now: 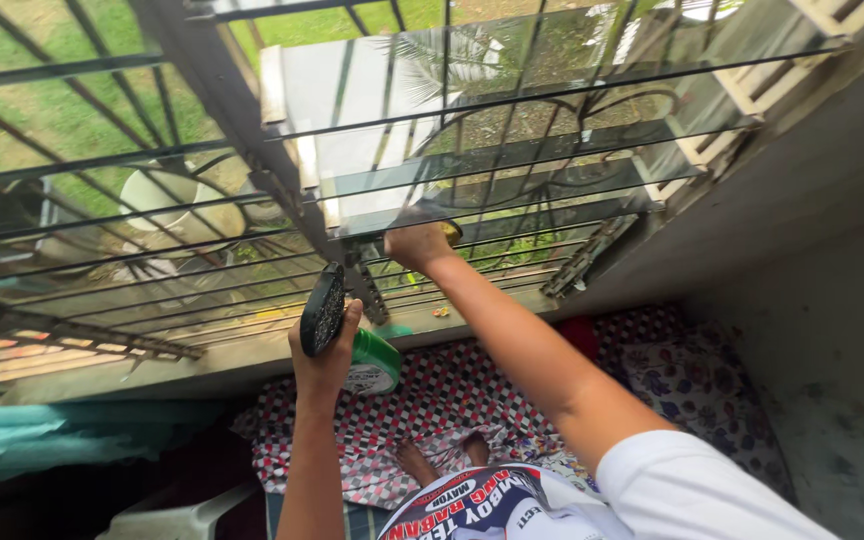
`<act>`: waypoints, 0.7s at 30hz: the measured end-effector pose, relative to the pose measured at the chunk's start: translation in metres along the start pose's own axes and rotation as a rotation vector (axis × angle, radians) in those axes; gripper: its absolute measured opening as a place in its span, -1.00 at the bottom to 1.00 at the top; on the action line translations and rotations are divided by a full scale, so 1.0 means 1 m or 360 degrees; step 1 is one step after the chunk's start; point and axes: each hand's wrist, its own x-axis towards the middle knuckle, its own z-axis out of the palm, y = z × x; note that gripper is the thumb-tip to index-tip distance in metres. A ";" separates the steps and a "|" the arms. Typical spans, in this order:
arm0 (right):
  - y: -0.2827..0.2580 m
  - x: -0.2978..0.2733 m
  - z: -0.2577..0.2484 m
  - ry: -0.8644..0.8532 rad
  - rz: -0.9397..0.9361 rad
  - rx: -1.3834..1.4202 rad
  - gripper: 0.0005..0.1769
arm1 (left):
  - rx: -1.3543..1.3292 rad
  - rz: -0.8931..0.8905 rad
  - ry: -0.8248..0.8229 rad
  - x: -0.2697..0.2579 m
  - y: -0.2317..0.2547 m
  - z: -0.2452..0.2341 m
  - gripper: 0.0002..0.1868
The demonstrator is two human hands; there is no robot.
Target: The person cleans a window with a metal security grille. They spray a cleaning solution from a bottle onto the glass and wipe it with a cloth, moving systematically across the surface.
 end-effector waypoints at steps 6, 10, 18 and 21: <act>0.125 -0.069 -0.044 0.0302 -0.0524 0.0587 -0.48 | -0.0135 0.0060 -0.0030 0.008 0.003 0.026 -0.76; 0.248 -0.129 -0.075 0.0391 -0.0223 0.0689 -0.48 | -0.0113 0.0045 -0.0037 0.008 0.001 0.030 -0.76; 0.258 -0.085 -0.024 0.0476 0.0831 -0.0123 -0.59 | -0.0045 -0.0008 0.0069 0.000 -0.013 0.016 -0.75; 0.150 -0.031 0.008 0.0601 0.0531 -0.0042 -0.61 | -0.0198 0.0016 0.0034 0.000 -0.012 0.020 -0.77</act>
